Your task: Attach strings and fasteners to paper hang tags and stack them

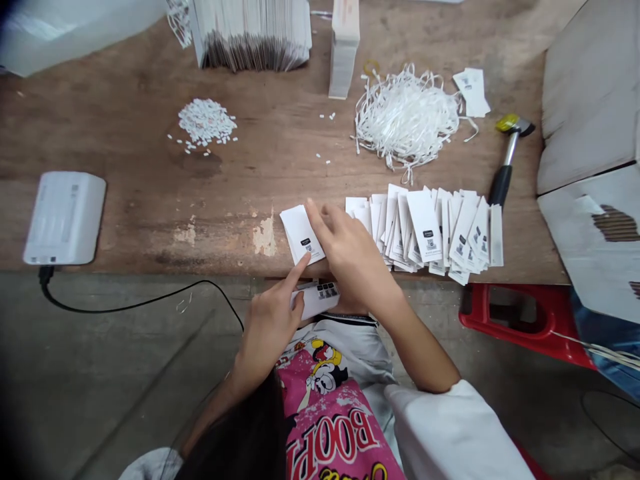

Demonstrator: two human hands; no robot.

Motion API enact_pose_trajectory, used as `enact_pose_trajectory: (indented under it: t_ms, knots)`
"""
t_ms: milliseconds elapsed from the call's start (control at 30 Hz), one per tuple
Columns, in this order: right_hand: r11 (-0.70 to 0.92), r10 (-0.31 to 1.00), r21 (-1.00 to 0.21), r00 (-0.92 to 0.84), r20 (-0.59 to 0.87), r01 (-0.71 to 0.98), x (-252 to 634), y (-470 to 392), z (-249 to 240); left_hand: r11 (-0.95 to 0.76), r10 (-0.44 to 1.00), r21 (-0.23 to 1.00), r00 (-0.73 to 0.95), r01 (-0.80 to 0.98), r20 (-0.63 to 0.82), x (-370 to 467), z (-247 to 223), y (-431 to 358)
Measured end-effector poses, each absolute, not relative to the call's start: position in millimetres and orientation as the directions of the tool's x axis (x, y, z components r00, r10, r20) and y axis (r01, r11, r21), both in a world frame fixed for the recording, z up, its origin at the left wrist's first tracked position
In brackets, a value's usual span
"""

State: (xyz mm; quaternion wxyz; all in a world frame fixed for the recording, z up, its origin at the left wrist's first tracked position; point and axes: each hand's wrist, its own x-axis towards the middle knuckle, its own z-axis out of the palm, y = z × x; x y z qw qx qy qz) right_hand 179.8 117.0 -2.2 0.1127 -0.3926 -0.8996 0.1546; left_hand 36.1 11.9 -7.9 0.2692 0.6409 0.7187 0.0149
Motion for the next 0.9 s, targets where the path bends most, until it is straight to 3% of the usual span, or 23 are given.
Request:
enact_pose_trajectory:
  t_ms: [467, 633, 900]
  knots:
    - [0.815, 0.580, -0.161, -0.777, 0.244, 0.557, 183, 86, -20, 0.306, 0.938, 0.634, -0.111, 0.710, -0.328, 17, -11, -10]
    - [0.855, 0.513, -0.075, -0.813, 0.274, 0.514, 183, 91, -15, 0.375, 0.919, 0.624, -0.186, 0.685, -0.348, 7, -14, -21]
    - [0.895, 0.440, -0.064, -0.845, 0.304, 0.442, 187, 102, -13, 0.351, 0.934, 0.676, -0.187, 0.648, -0.305, 8, -14, -29]
